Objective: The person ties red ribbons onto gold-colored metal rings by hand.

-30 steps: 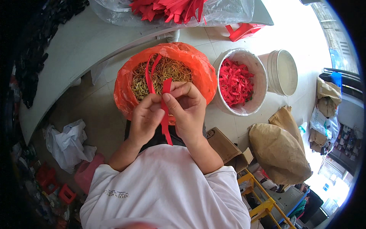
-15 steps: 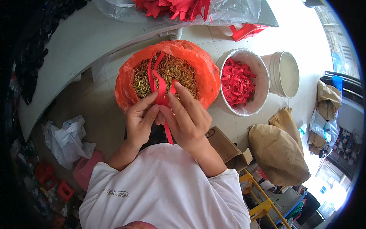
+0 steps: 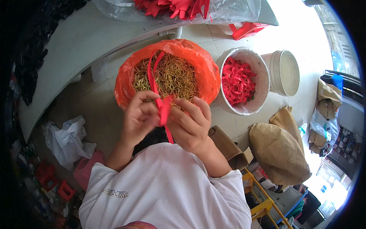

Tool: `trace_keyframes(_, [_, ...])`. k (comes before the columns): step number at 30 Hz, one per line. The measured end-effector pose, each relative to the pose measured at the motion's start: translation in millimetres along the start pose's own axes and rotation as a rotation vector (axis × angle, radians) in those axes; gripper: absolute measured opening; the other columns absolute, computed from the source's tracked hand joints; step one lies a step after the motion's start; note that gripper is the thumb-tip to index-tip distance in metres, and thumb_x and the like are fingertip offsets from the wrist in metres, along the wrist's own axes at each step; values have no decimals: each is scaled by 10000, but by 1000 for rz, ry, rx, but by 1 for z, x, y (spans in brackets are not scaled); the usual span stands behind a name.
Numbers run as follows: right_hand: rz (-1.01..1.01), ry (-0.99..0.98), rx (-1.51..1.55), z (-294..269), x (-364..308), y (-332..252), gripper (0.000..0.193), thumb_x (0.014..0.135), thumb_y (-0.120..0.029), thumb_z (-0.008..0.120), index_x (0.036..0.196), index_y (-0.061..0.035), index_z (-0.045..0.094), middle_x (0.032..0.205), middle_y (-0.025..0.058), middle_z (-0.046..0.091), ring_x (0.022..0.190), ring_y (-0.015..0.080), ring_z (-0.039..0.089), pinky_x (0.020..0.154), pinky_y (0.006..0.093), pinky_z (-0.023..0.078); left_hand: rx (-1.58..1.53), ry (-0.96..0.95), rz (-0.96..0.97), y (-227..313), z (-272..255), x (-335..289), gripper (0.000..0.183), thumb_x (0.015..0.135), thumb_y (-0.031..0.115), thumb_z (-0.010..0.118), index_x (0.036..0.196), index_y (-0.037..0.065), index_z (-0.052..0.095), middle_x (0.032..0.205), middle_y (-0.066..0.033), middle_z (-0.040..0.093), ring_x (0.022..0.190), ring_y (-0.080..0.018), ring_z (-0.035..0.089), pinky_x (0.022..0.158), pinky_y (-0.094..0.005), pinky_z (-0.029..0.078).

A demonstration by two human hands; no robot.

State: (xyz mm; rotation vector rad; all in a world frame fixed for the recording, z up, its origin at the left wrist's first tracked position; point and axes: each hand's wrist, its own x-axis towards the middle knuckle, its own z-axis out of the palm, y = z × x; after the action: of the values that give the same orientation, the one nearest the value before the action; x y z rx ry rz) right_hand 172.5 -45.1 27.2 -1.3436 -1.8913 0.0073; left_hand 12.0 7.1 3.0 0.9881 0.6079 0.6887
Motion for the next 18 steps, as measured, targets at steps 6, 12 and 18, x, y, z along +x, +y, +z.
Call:
trace_keyframes(6, [328,34,273,-5,-20,-8,192,633,6,713,812,-5,641,869,97,561,719,179,591,582,286,459,60,-110,-91,-4,4,-3,354,756,-48,644,1091,7,540,812,-15,572,743,-62,566,657,-208,468])
trace_keyframes(12, [430,-157,469,-8,-18,-11,114,755,61,629,865,31,617,844,110,569,649,152,612,563,248,514,363,-54,49,-5,1,-5,119,743,-40,658,860,-22,642,801,-59,621,675,-86,592,598,-220,481])
trace_keyframes(18, [630,-215,701,-18,-26,-5,194,733,47,649,922,12,619,832,98,596,663,172,598,553,257,470,305,-119,56,-9,-2,-4,140,731,-62,667,867,-44,639,841,-83,622,771,-110,595,653,-228,477])
